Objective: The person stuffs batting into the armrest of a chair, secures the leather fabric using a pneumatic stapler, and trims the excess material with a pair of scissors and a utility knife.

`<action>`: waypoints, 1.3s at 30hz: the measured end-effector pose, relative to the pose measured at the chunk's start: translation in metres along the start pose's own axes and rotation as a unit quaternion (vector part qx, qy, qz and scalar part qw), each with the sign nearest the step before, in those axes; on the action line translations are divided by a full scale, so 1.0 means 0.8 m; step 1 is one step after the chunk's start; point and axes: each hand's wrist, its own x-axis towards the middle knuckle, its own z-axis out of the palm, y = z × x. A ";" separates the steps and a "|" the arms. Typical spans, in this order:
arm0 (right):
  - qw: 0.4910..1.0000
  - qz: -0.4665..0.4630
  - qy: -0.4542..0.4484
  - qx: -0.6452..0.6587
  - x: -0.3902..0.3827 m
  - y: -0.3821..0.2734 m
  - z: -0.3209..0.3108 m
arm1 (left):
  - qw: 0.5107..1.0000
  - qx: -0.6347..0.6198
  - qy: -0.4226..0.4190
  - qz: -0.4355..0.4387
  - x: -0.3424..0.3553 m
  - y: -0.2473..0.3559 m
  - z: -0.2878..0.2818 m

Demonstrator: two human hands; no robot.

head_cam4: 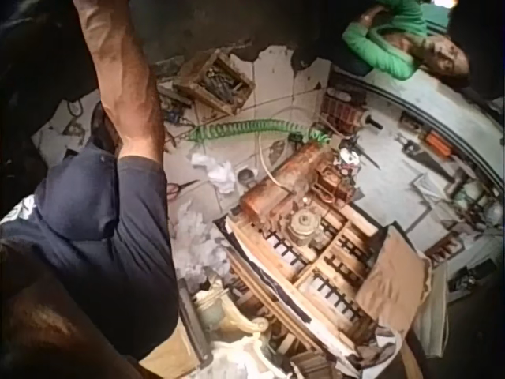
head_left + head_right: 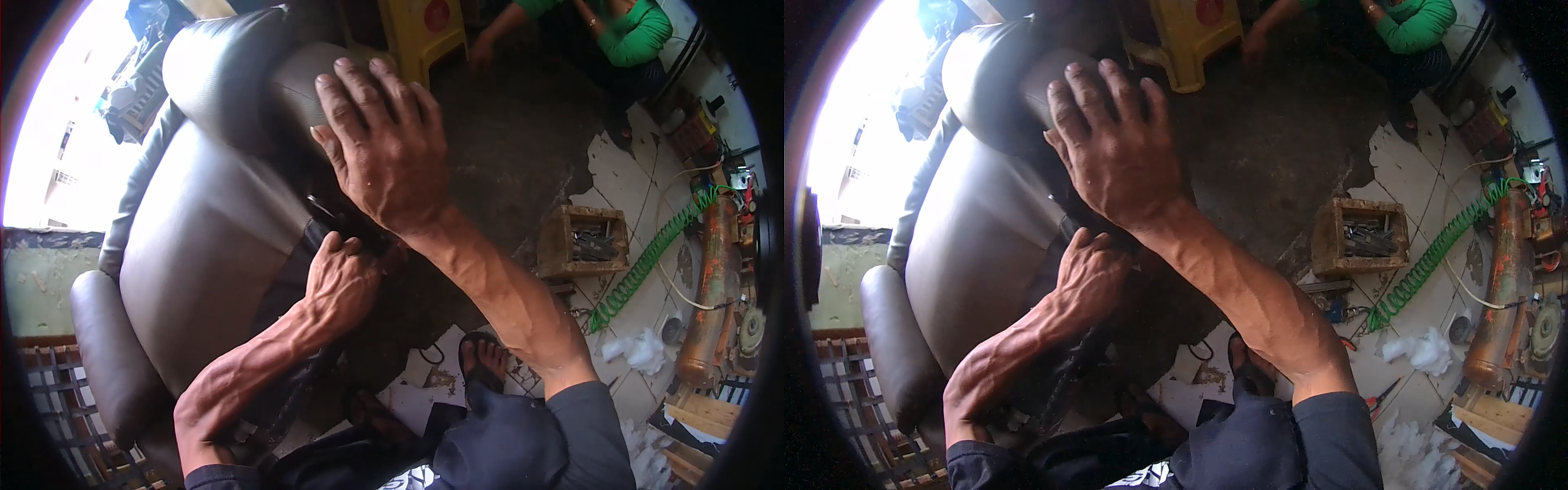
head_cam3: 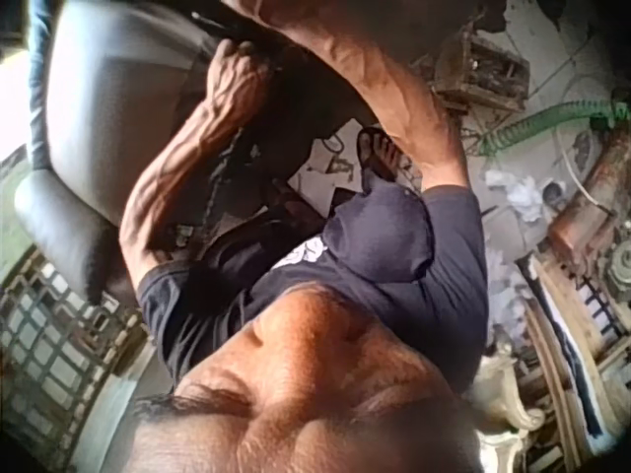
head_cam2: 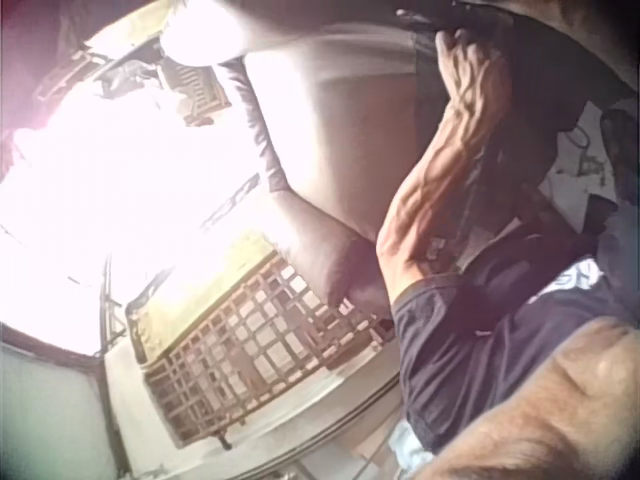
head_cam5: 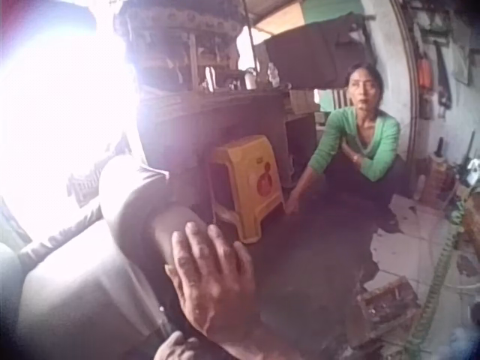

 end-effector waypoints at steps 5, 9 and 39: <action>1.000 0.009 -0.013 0.005 -0.018 0.008 -0.004 | 0.994 -0.062 -0.088 -0.008 -0.063 0.005 -0.045; 1.000 0.014 -0.012 -0.008 -0.017 0.006 -0.019 | 0.997 -0.070 -0.027 0.011 -0.058 0.005 -0.046; 0.774 0.307 -0.508 0.220 -0.341 0.018 -0.200 | 0.912 -0.023 0.294 -0.285 -0.009 -0.099 0.004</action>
